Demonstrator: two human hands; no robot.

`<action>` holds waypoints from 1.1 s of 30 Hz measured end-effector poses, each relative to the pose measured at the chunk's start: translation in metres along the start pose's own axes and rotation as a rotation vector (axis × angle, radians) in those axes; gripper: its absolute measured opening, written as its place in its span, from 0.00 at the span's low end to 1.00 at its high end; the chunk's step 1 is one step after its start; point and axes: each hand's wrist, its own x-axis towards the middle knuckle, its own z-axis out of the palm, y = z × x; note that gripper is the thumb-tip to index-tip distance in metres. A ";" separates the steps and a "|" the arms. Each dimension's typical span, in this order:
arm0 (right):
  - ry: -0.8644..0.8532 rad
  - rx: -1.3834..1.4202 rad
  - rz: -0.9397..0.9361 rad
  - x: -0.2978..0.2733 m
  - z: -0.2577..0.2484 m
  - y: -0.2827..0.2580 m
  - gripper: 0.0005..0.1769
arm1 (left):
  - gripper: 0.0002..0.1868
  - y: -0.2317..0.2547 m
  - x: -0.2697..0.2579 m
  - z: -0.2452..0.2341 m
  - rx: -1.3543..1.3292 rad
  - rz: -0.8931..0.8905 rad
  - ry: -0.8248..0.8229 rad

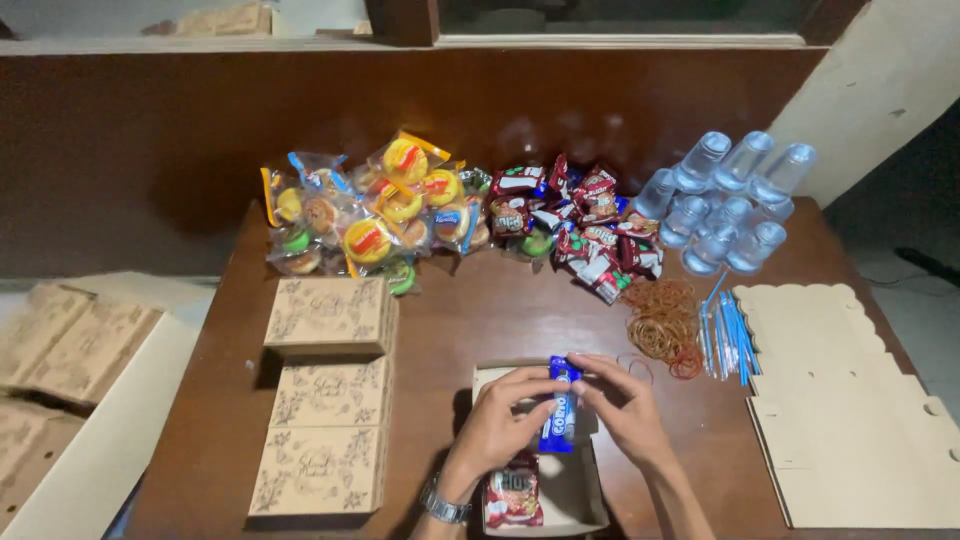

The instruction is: Assembling a cardboard snack box and filling it with various snacks like candies and small packets.

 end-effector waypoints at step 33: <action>-0.406 -0.322 0.329 -0.085 0.071 0.001 0.41 | 0.49 -0.072 -0.085 0.026 0.525 -0.351 -0.173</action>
